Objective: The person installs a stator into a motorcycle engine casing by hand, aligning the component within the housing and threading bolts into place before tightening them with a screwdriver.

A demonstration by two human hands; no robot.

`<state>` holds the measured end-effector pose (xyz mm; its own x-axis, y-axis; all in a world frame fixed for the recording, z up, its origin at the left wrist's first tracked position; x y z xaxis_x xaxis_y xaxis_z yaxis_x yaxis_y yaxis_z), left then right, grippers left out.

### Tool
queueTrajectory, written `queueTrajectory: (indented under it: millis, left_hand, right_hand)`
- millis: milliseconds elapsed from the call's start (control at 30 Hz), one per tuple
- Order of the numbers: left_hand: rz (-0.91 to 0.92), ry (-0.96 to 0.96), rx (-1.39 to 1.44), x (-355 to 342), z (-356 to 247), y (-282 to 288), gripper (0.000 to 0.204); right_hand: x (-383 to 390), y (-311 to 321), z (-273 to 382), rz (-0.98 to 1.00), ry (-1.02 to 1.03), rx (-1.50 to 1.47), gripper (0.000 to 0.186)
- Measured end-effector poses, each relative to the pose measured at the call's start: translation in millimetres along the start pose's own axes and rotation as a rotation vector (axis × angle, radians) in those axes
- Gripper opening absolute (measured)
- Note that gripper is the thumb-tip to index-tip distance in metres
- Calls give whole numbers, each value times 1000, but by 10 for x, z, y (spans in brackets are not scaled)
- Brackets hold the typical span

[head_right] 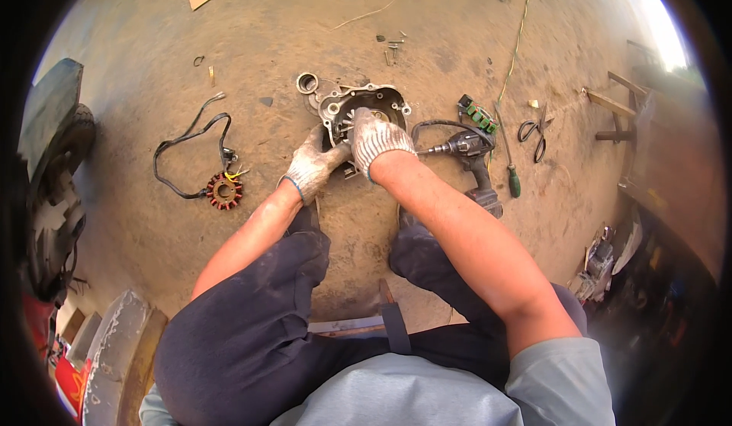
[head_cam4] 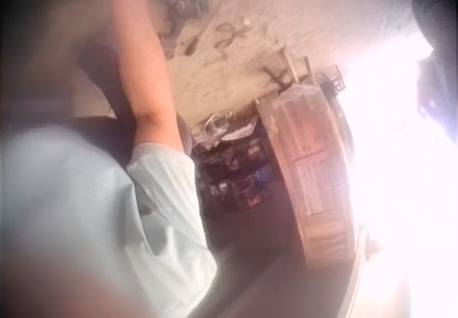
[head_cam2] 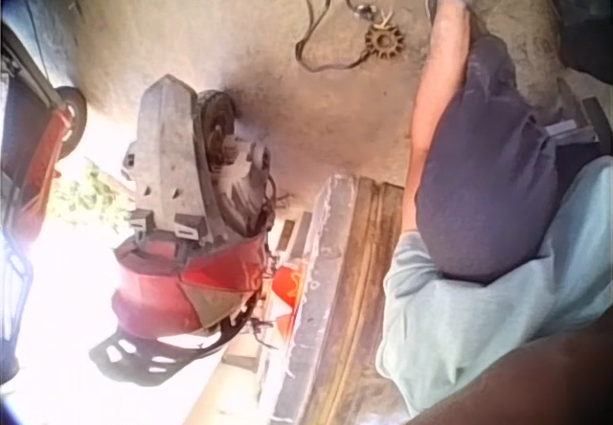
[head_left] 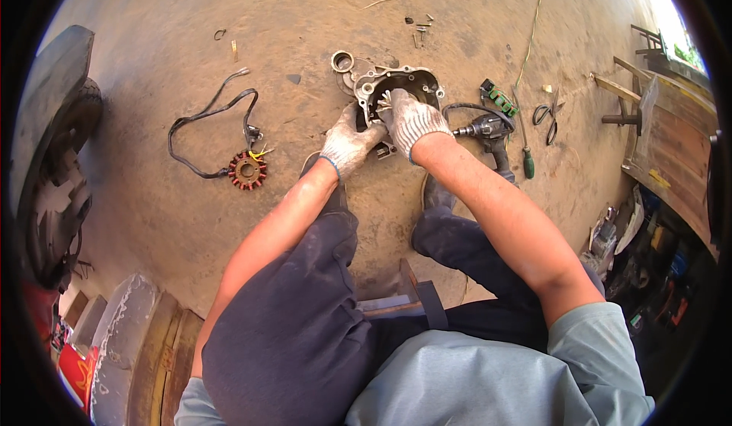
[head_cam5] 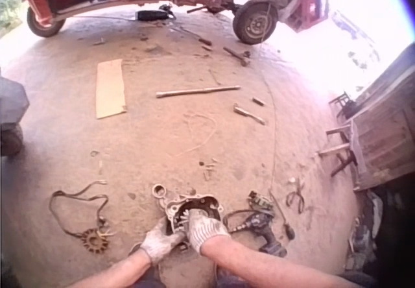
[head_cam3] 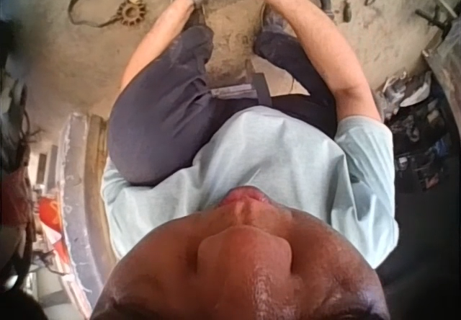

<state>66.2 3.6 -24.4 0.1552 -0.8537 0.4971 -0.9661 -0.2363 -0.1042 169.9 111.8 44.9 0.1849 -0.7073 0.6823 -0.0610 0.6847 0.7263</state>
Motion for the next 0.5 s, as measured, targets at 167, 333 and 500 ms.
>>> queueTrajectory:
  millis: [167, 333, 500]
  left_hand:
    - [-14, 1, 152, 25, -17, -36, 77]
    - [-6, -24, 136, 20, 19, -15, 75]
    - [9, -21, 161, 20, 43, -19, 77]
  right_hand:
    - [-64, -38, 21, 50, 2, 150, 38]
    - [-133, -123, -20, 124, -138, 60, 41]
    - [-184, -103, -69, 142, -215, 49, 42]
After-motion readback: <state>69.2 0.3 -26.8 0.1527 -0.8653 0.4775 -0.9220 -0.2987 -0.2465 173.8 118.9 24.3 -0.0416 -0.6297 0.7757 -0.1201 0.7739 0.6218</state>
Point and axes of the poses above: each hand's wrist, its own x-axis away from the middle knuckle, its own y-axis out of the back of the hand, z = x × y, the point moved 7 cm from there along -x, towards the middle knuckle, and after that the axes turned 14 degrees about -y, right-handed, at the moved point
